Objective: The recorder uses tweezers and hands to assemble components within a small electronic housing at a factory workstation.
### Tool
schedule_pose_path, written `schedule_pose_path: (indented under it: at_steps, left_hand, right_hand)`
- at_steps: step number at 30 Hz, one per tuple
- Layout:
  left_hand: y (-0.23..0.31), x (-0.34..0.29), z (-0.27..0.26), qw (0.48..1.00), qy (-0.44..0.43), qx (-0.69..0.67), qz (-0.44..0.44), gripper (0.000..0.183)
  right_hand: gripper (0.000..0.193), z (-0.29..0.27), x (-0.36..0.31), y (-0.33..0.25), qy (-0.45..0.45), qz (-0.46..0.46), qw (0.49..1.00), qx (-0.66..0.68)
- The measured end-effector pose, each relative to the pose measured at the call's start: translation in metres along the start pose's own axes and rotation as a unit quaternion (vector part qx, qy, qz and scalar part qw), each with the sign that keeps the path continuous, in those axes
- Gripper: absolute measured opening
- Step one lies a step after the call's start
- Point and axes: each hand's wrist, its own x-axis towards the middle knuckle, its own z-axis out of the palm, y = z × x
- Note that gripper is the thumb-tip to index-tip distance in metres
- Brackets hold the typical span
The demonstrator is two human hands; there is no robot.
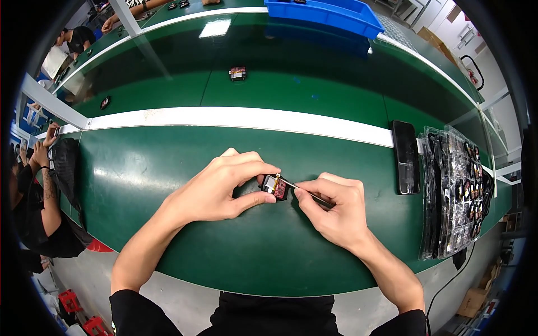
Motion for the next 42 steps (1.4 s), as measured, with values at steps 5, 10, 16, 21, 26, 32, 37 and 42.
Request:
schedule_pose_path:
  at_steps: [5,10,16,21,26,32,37,42]
  left_hand:
    - [0.006,0.001,0.001,0.999,0.012,-0.016,-0.043,0.048]
    - [0.008,0.003,0.002,1.0,0.022,0.005,-0.017,0.044]
    - [0.007,0.003,0.003,0.999,0.027,0.01,-0.013,0.042]
    - [0.007,0.003,0.003,0.999,0.028,0.003,-0.017,0.042]
    - [-0.001,0.002,-0.001,1.0,0.006,-0.021,-0.011,0.045]
    - [-0.007,0.003,-0.011,0.998,-0.037,-0.057,-0.017,0.046]
    - [-0.006,0.003,-0.008,0.997,-0.038,-0.06,-0.022,0.045]
    - [-0.005,0.003,-0.009,0.997,-0.042,-0.054,-0.027,0.045]
  right_hand:
    - [0.016,0.002,-0.004,0.005,0.051,-0.06,0.996,-0.038]
    - [0.026,0.006,-0.004,0.007,0.069,-0.116,0.986,-0.099]
    - [0.025,0.008,-0.004,0.006,0.075,-0.151,0.977,-0.133]
    - [0.024,0.008,-0.004,0.005,0.065,-0.162,0.975,-0.139]
    - [0.019,0.006,-0.004,0.006,0.04,-0.103,0.992,-0.069]
    - [0.013,-0.002,-0.001,0.001,0.002,-0.033,0.999,0.008]
    - [0.014,-0.002,-0.002,0.003,0.001,-0.031,0.999,0.011]
    - [0.015,-0.001,0.0,0.003,-0.001,-0.041,0.999,0.012]
